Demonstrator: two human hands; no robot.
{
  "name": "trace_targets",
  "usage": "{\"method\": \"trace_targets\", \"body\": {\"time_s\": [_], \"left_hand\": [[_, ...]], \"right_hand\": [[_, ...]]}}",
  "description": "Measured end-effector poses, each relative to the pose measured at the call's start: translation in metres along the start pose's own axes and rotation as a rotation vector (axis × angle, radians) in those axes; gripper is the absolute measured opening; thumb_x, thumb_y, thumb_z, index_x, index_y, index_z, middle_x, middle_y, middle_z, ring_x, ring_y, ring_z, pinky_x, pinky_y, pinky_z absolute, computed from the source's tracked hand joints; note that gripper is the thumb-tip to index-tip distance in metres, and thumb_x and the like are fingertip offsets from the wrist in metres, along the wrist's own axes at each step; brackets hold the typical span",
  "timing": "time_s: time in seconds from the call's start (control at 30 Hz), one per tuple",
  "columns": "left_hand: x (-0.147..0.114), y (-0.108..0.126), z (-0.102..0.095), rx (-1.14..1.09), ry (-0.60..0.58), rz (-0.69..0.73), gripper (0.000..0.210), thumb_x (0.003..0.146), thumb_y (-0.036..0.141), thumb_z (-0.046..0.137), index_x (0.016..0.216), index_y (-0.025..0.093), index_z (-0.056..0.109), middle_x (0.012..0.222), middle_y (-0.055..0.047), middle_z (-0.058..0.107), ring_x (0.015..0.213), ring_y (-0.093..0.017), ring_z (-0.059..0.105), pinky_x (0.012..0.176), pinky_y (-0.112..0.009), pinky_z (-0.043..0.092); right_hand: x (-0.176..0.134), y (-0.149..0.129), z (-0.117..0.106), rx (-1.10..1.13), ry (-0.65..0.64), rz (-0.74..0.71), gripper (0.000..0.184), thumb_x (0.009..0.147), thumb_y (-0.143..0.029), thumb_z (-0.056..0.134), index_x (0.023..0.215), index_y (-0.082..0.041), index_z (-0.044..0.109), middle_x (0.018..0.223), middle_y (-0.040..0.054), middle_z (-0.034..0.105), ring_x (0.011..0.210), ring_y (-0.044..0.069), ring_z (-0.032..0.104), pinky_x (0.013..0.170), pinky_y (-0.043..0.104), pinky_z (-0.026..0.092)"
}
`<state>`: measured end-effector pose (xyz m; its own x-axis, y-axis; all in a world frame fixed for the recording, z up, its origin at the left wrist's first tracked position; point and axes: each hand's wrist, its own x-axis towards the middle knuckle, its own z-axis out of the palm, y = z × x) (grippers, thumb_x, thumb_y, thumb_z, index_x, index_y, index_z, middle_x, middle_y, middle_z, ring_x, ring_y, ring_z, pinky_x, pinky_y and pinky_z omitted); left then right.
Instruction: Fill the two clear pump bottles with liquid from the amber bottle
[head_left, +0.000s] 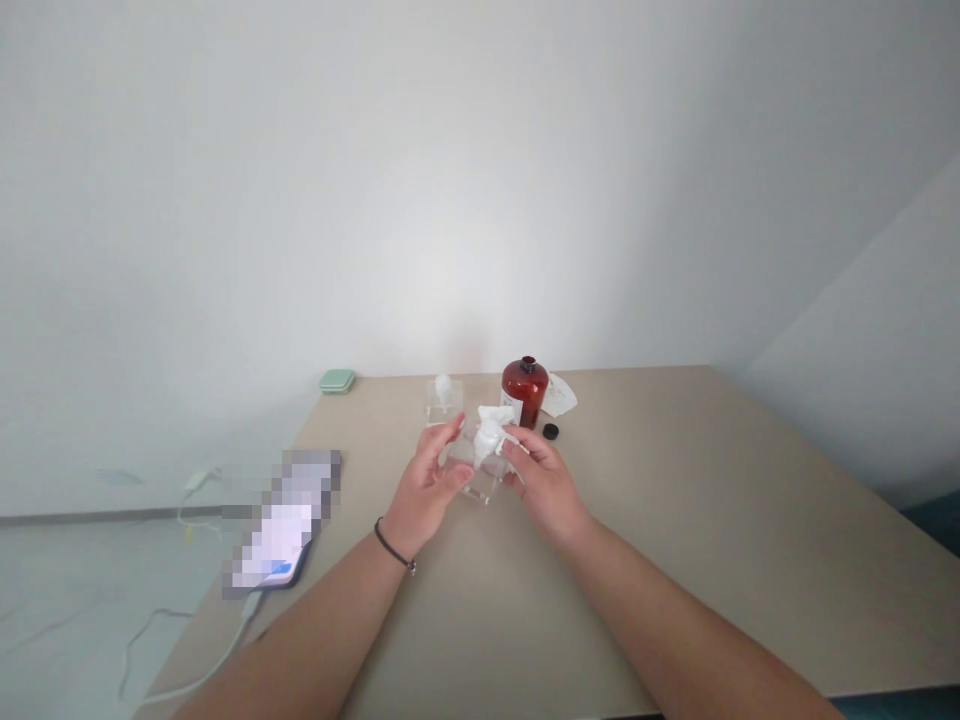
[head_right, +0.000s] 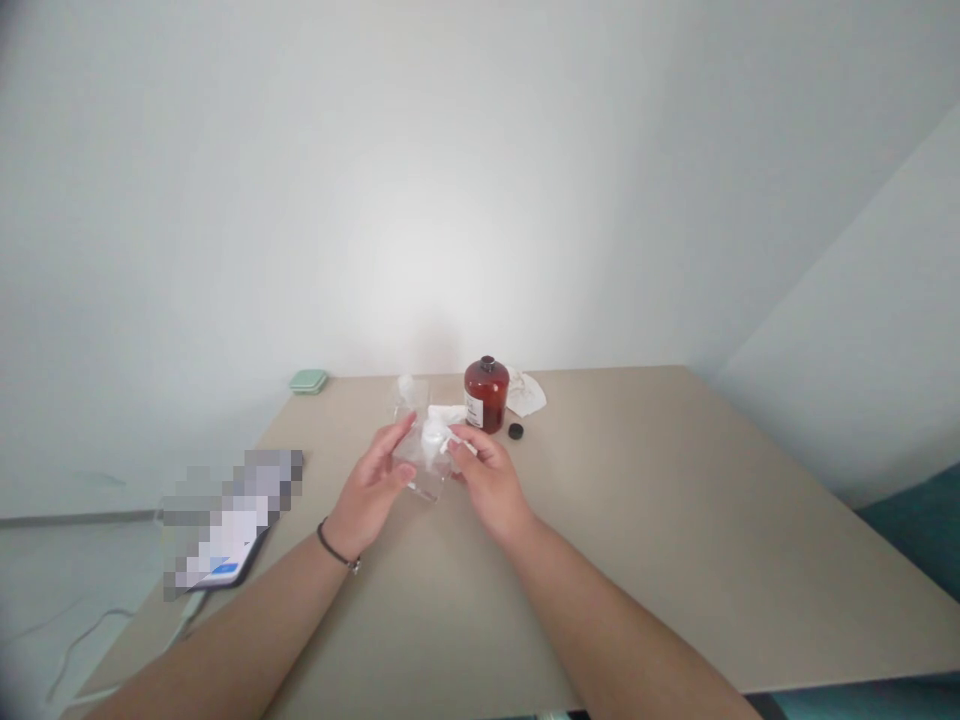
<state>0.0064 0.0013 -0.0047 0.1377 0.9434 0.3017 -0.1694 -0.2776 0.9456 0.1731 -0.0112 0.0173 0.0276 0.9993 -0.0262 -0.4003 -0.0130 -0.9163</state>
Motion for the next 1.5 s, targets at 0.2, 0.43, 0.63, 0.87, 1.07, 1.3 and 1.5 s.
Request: {"method": "trace_targets", "body": {"time_s": [0.2, 0.43, 0.63, 0.87, 1.07, 1.3, 1.5], "left_hand": [[-0.007, -0.005, 0.013, 0.163, 0.007, -0.005, 0.091, 0.065, 0.034, 0.086, 0.14, 0.024, 0.036, 0.14, -0.014, 0.05, 0.125, -0.031, 0.054, 0.106, -0.046, 0.044], [-0.009, 0.004, 0.012, 0.274, 0.026, 0.09, 0.073, 0.069, 0.019, 0.078, 0.126, 0.025, 0.032, 0.125, -0.01, 0.05, 0.101, -0.022, 0.062, 0.088, -0.039, 0.051], [-0.009, 0.002, 0.003, 0.032, -0.233, 0.078, 0.079, 0.07, 0.027, 0.079, 0.126, 0.03, 0.024, 0.112, -0.004, 0.056, 0.094, -0.02, 0.063, 0.08, -0.035, 0.053], [-0.003, -0.002, 0.005, 0.066, -0.019, 0.006, 0.062, 0.076, 0.041, 0.075, 0.129, 0.023, 0.049, 0.13, -0.011, 0.056, 0.12, -0.029, 0.056, 0.092, -0.039, 0.052], [-0.01, 0.002, 0.015, 0.231, -0.042, -0.029, 0.097, 0.063, 0.035, 0.086, 0.144, 0.024, 0.033, 0.144, -0.014, 0.049, 0.127, -0.031, 0.054, 0.107, -0.046, 0.044], [-0.011, 0.01, 0.012, 0.387, -0.014, 0.055, 0.071, 0.067, 0.024, 0.079, 0.127, 0.022, 0.042, 0.126, -0.011, 0.056, 0.112, -0.027, 0.06, 0.096, -0.042, 0.05], [-0.012, 0.012, 0.007, 0.2, -0.19, 0.081, 0.063, 0.067, 0.021, 0.077, 0.121, 0.024, 0.045, 0.112, -0.006, 0.057, 0.096, -0.022, 0.06, 0.083, -0.035, 0.052]], "right_hand": [[0.001, 0.007, -0.001, -0.221, -0.041, -0.181, 0.028, 0.081, -0.049, 0.07, 0.099, -0.028, 0.075, 0.106, 0.0033, 0.071, 0.099, 0.023, 0.064, 0.088, 0.04, 0.052], [0.004, -0.001, 0.0, -0.339, -0.109, -0.226, 0.026, 0.081, -0.047, 0.068, 0.092, -0.026, 0.077, 0.101, 0.0032, 0.073, 0.098, 0.023, 0.064, 0.093, 0.039, 0.047], [0.004, 0.004, -0.005, -0.208, -0.135, -0.071, 0.025, 0.078, -0.046, 0.072, 0.09, -0.025, 0.078, 0.094, 0.0026, 0.075, 0.085, 0.021, 0.066, 0.08, 0.035, 0.05], [0.003, 0.008, -0.003, -0.187, 0.007, -0.109, 0.034, 0.081, -0.054, 0.067, 0.101, -0.027, 0.074, 0.097, 0.0026, 0.073, 0.08, 0.02, 0.065, 0.069, 0.032, 0.05], [0.0, 0.003, 0.002, -0.298, -0.002, -0.204, 0.025, 0.084, -0.046, 0.066, 0.096, -0.025, 0.074, 0.106, 0.0036, 0.07, 0.093, 0.021, 0.063, 0.078, 0.033, 0.051], [0.007, -0.003, -0.003, -0.329, -0.137, -0.225, 0.025, 0.082, -0.046, 0.068, 0.092, -0.025, 0.077, 0.099, 0.0027, 0.072, 0.097, 0.022, 0.063, 0.092, 0.038, 0.046], [0.005, -0.003, -0.005, -0.185, -0.101, -0.052, 0.025, 0.077, -0.044, 0.074, 0.094, -0.027, 0.078, 0.106, 0.0033, 0.075, 0.103, 0.027, 0.066, 0.094, 0.042, 0.047]]}}
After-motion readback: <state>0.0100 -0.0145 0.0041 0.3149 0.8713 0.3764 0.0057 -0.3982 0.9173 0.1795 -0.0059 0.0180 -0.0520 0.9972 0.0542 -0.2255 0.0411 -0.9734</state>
